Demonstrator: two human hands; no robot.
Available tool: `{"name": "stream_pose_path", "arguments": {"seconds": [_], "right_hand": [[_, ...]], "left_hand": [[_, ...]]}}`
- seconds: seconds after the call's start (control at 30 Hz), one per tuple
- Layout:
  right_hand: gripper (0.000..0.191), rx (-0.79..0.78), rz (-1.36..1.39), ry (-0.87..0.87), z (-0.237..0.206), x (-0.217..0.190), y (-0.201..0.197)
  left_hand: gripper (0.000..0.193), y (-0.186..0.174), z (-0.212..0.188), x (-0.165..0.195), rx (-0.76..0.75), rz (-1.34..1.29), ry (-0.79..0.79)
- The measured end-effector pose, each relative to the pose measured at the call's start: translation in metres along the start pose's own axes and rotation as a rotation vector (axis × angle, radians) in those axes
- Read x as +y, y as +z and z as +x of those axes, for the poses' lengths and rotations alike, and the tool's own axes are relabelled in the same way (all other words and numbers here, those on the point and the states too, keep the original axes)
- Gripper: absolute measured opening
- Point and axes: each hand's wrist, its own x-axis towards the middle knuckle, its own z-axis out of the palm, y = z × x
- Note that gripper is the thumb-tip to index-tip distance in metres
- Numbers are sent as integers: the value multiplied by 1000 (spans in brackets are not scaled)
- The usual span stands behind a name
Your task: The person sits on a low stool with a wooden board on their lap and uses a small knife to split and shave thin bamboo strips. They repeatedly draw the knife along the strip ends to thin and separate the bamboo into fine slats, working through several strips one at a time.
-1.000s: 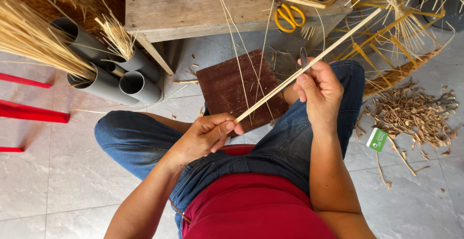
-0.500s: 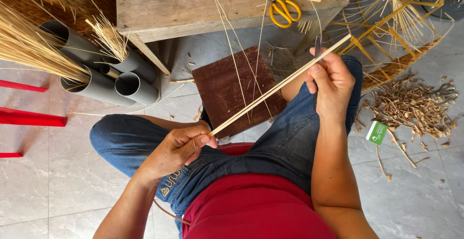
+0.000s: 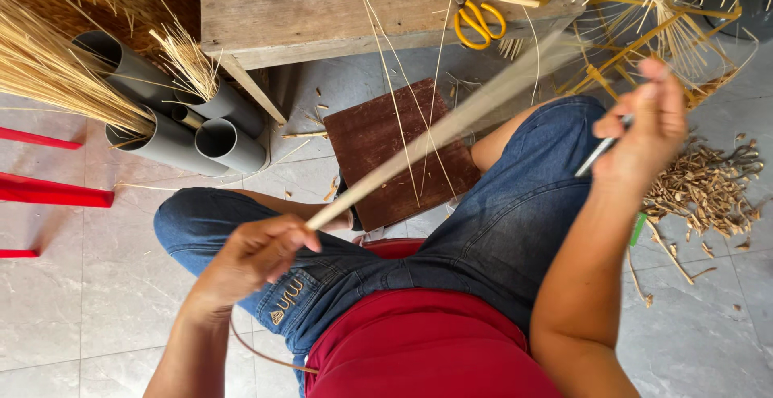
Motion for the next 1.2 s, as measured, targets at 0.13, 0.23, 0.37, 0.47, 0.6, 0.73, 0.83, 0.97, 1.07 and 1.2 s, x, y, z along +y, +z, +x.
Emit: {"name": "stream_pose_path", "arguments": {"seconds": [0.13, 0.23, 0.37, 0.47, 0.6, 0.73, 0.83, 0.97, 1.07, 1.2], "right_hand": [[26, -126, 64, 35, -7, -3, 7], [23, -313, 26, 148, -43, 20, 43], [20, -538, -25, 389, -89, 39, 103], [23, -709, -116, 481, -109, 44, 139], [21, -767, -216, 474, -116, 68, 164], [16, -732, -177, 447, -93, 108, 162], [17, -534, -135, 498, -53, 127, 147], [16, -319, -16, 405, -5, 134, 124], [16, -275, 14, 418, 6, 132, 112], [17, -312, -48, 423, 3, 140, 112]], "left_hand": [[28, -7, 11, 14, 157, -103, 4], [27, -1, 44, 25, 201, -84, 189], [24, 1, 99, 45, 236, -9, 315], [24, 8, 148, 56, 195, -161, 318], [25, 20, 203, 51, 139, -308, 363], [23, 24, 250, 32, 139, -493, 365], [24, 11, 274, 17, 222, -516, 337], [22, -13, 298, 11, 299, -508, 266], [18, -21, 317, 16, 414, -398, 189], [12, -26, 341, 25, 498, -381, 228]]}}
